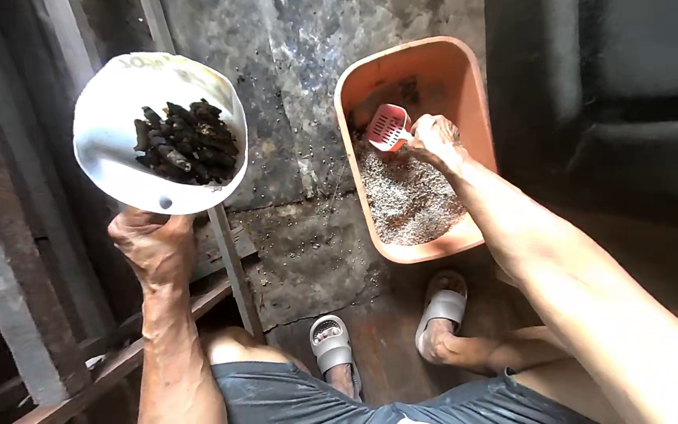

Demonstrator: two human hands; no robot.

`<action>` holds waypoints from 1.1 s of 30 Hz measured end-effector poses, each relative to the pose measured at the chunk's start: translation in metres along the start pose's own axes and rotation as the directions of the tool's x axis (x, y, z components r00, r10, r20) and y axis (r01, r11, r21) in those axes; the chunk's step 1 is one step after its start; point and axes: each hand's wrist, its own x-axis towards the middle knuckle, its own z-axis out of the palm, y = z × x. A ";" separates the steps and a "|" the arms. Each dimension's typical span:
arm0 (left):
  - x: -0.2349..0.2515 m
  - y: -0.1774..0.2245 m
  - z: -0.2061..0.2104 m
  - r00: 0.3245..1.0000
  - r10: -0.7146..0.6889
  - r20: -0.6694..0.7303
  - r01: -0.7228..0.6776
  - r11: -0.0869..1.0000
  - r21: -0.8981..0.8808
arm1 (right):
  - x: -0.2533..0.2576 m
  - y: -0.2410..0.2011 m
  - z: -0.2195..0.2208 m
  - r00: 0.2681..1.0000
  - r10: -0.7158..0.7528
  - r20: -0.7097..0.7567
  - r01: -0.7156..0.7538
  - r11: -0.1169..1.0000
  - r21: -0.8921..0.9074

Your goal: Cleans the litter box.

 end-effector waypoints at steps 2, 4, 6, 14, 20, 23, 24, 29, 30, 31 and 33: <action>-0.001 0.002 -0.004 0.999 -0.047 0.004 0.047 0.999 0.008 | 0.002 -0.011 0.004 0.999 -0.006 0.034 0.006 1.000 0.011; 0.001 0.003 -0.004 0.998 -0.066 0.003 0.066 0.998 -0.016 | 0.002 -0.017 0.008 0.999 0.002 0.054 -0.004 0.999 0.050; 0.006 0.008 0.000 0.998 -0.067 -0.006 0.067 0.997 -0.042 | 0.001 -0.016 0.007 0.999 -0.004 0.050 0.000 0.996 0.085; 0.030 0.026 0.021 0.997 0.000 -0.081 -0.023 0.960 -0.280 | -0.015 -0.004 -0.033 0.999 0.005 -0.045 -0.007 0.998 -0.056; 0.022 0.035 0.021 0.998 0.047 -0.048 -0.058 0.962 -0.268 | -0.001 -0.010 -0.019 0.979 -0.078 -0.189 0.063 0.995 -0.082; 0.026 0.035 0.022 0.994 0.038 -0.098 -0.061 0.969 -0.239 | 0.008 -0.031 -0.012 0.983 -0.103 -0.151 0.091 0.993 -0.081; 0.027 0.034 0.021 0.994 0.034 -0.108 -0.058 0.971 -0.232 | 0.009 -0.040 -0.011 0.986 -0.115 -0.122 0.105 0.991 -0.084; 0.020 0.032 0.010 0.996 0.025 -0.091 -0.044 0.976 -0.215 | 0.005 -0.073 -0.003 0.985 -0.174 0.016 0.175 0.981 -0.082; 0.014 0.029 0.007 0.997 0.037 -0.070 -0.050 0.977 -0.206 | 0.001 -0.076 -0.003 0.981 -0.186 0.057 0.191 0.976 -0.101; 0.013 0.028 0.006 0.997 0.041 -0.067 -0.054 0.978 -0.203 | -0.003 -0.076 -0.004 0.976 -0.202 0.088 0.211 0.970 -0.120; 0.021 0.030 0.009 0.994 0.037 -0.104 -0.061 0.970 -0.237 | -0.011 -0.072 -0.004 0.962 -0.238 0.130 0.257 0.955 -0.150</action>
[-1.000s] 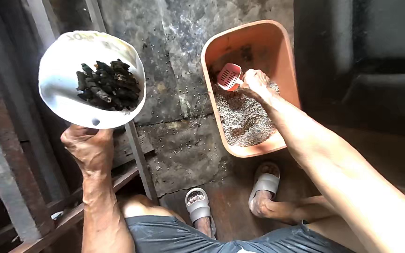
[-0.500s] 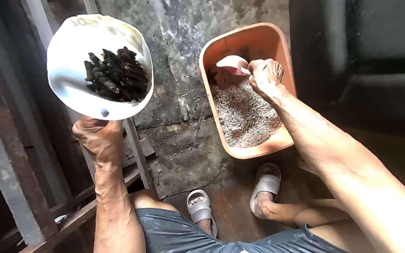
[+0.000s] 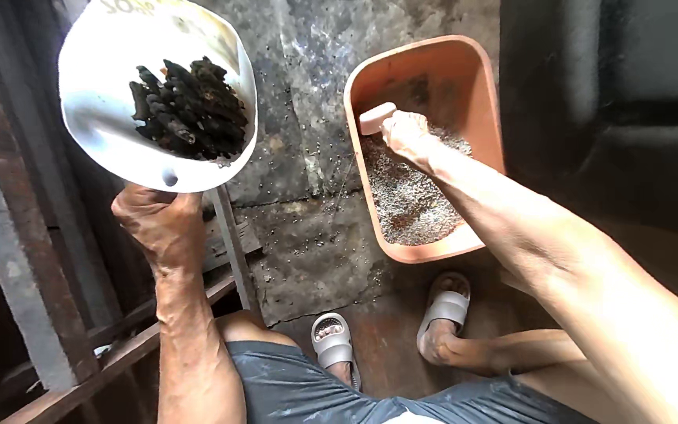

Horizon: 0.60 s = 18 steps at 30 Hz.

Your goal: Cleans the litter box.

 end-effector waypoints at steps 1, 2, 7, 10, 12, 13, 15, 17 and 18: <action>0.004 0.001 0.003 1.000 0.004 -0.017 -0.005 1.000 -0.030 | -0.006 0.003 0.001 1.000 -0.017 0.018 0.017 1.000 -0.006; 0.006 0.001 0.006 1.000 0.004 -0.027 -0.005 0.999 -0.051 | -0.012 0.007 0.003 0.999 -0.028 0.027 0.028 1.000 -0.008; 0.008 0.002 0.010 1.000 -0.004 -0.029 0.002 0.997 -0.073 | -0.041 0.019 0.000 0.998 -0.017 0.063 0.020 0.999 -0.044; 0.008 0.003 0.010 0.999 0.009 -0.032 -0.012 0.998 -0.069 | -0.048 0.029 -0.007 0.994 -0.015 0.111 0.035 0.982 -0.187; 0.007 0.003 0.008 0.999 0.009 -0.033 -0.011 0.998 -0.068 | -0.057 0.033 -0.011 0.990 -0.001 0.139 0.036 0.968 -0.248; 0.007 0.003 0.006 0.999 0.010 -0.036 -0.012 0.997 -0.070 | -0.062 0.037 -0.013 0.989 -0.003 0.146 0.041 0.965 -0.257; 0.008 -0.001 0.004 0.999 0.014 -0.036 -0.017 0.996 -0.086 | -0.069 0.045 -0.012 0.983 0.005 0.181 0.047 0.959 -0.278; 0.009 -0.006 0.003 1.000 0.005 -0.024 -0.007 0.995 -0.102 | -0.080 0.052 -0.015 0.978 0.016 0.210 0.044 0.959 -0.280; 0.010 -0.008 0.004 1.000 0.004 -0.025 -0.007 0.994 -0.112 | -0.086 0.052 -0.020 0.977 0.030 0.211 0.028 0.964 -0.265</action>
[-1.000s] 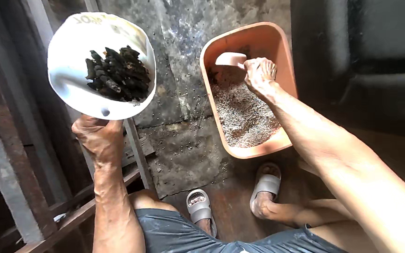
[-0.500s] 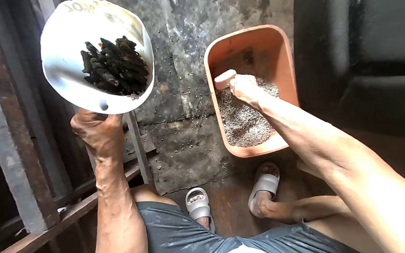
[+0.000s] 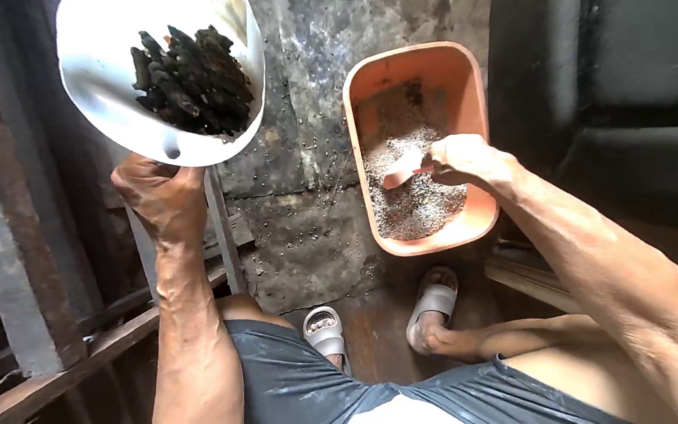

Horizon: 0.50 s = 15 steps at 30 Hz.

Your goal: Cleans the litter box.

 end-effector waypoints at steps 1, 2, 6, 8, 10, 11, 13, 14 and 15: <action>0.001 -0.003 0.000 1.000 -0.001 0.000 0.001 1.000 -0.013 | -0.006 0.002 -0.004 1.000 0.014 -0.003 -0.014 1.000 0.012; 0.002 -0.005 0.001 1.000 -0.001 0.005 0.001 1.000 -0.022 | -0.011 0.004 -0.010 0.999 0.033 -0.004 -0.033 0.999 0.033; 0.007 -0.008 0.006 0.999 0.006 0.032 -0.005 0.999 -0.047 | -0.017 0.010 -0.026 0.989 0.109 -0.096 -0.097 0.989 0.114; 0.009 -0.007 0.010 0.999 0.017 0.044 -0.013 0.997 -0.072 | -0.012 0.009 -0.026 0.983 0.128 -0.132 -0.111 0.985 0.129; 0.010 -0.007 0.014 0.998 0.026 0.050 -0.023 0.997 -0.072 | -0.008 0.011 -0.016 0.977 0.138 -0.165 -0.109 0.979 0.174; 0.010 -0.007 0.016 0.998 0.023 0.056 -0.020 0.998 -0.067 | -0.007 0.015 -0.010 0.973 0.140 -0.184 -0.101 0.973 0.206; 0.011 -0.009 0.019 0.998 0.022 0.067 -0.018 0.998 -0.061 | -0.013 0.027 0.008 0.961 0.154 -0.231 -0.080 0.950 0.300; 0.012 -0.009 0.020 0.997 0.023 0.075 -0.020 0.999 -0.047 | -0.020 0.033 0.017 0.953 0.169 -0.250 -0.071 0.930 0.360; 0.012 -0.009 0.022 0.996 0.025 0.089 -0.023 0.999 -0.025 | -0.028 0.040 0.026 0.945 0.193 -0.263 -0.065 0.901 0.429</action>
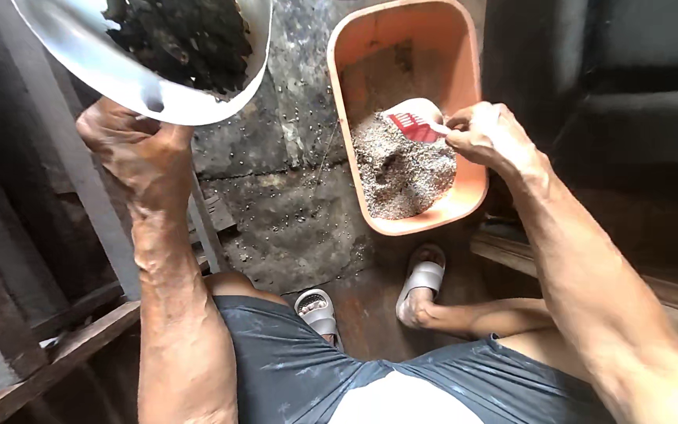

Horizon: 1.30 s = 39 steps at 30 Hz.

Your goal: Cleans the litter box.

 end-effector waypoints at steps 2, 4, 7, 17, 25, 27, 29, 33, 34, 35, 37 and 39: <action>0.001 -0.001 0.002 0.999 0.005 0.040 -0.007 0.999 0.042 | -0.023 0.021 0.008 0.998 0.062 -0.011 -0.060 0.988 0.143; 0.001 -0.005 0.004 0.996 0.004 0.086 -0.011 0.996 0.086 | -0.046 0.037 0.018 0.986 0.167 0.011 -0.163 0.942 0.292; 0.001 -0.012 0.006 0.989 -0.011 0.147 -0.003 0.996 0.094 | -0.072 0.049 0.039 0.944 0.312 0.105 -0.323 0.812 0.487; 0.000 -0.007 0.005 0.986 -0.048 0.157 0.034 0.995 0.093 | -0.044 0.053 0.074 0.906 0.349 0.238 -0.422 0.727 0.542; 0.002 -0.034 -0.001 0.980 -0.059 0.188 0.035 0.991 0.131 | -0.007 0.056 0.078 0.923 0.257 0.285 -0.366 0.811 0.456; 0.003 -0.039 -0.002 0.983 0.003 0.181 -0.020 0.996 0.091 | 0.000 0.055 0.083 0.929 0.223 0.296 -0.343 0.821 0.456; 0.000 -0.037 -0.003 0.985 0.011 0.173 -0.036 0.990 0.140 | 0.003 0.052 0.089 0.936 0.196 0.294 -0.315 0.838 0.446; 0.002 -0.042 -0.001 0.989 0.052 0.137 -0.063 0.995 0.080 | 0.010 0.060 0.103 0.967 0.099 0.235 -0.183 0.911 0.370; 0.004 -0.044 0.001 0.989 0.073 0.131 -0.082 0.994 0.065 | 0.010 0.062 0.106 0.973 0.078 0.217 -0.148 0.932 0.330; 0.005 -0.046 0.002 0.988 0.076 0.131 -0.086 0.994 0.072 | 0.011 0.063 0.111 0.979 0.063 0.195 -0.119 0.950 0.289; 0.007 -0.046 0.005 0.988 0.074 0.137 -0.084 0.995 0.062 | 0.010 0.066 0.123 0.987 0.037 0.155 -0.074 0.968 0.238; 0.009 -0.046 0.010 0.987 0.088 0.136 -0.090 0.996 0.013 | 0.005 0.062 0.132 0.987 0.064 0.145 -0.093 0.975 0.202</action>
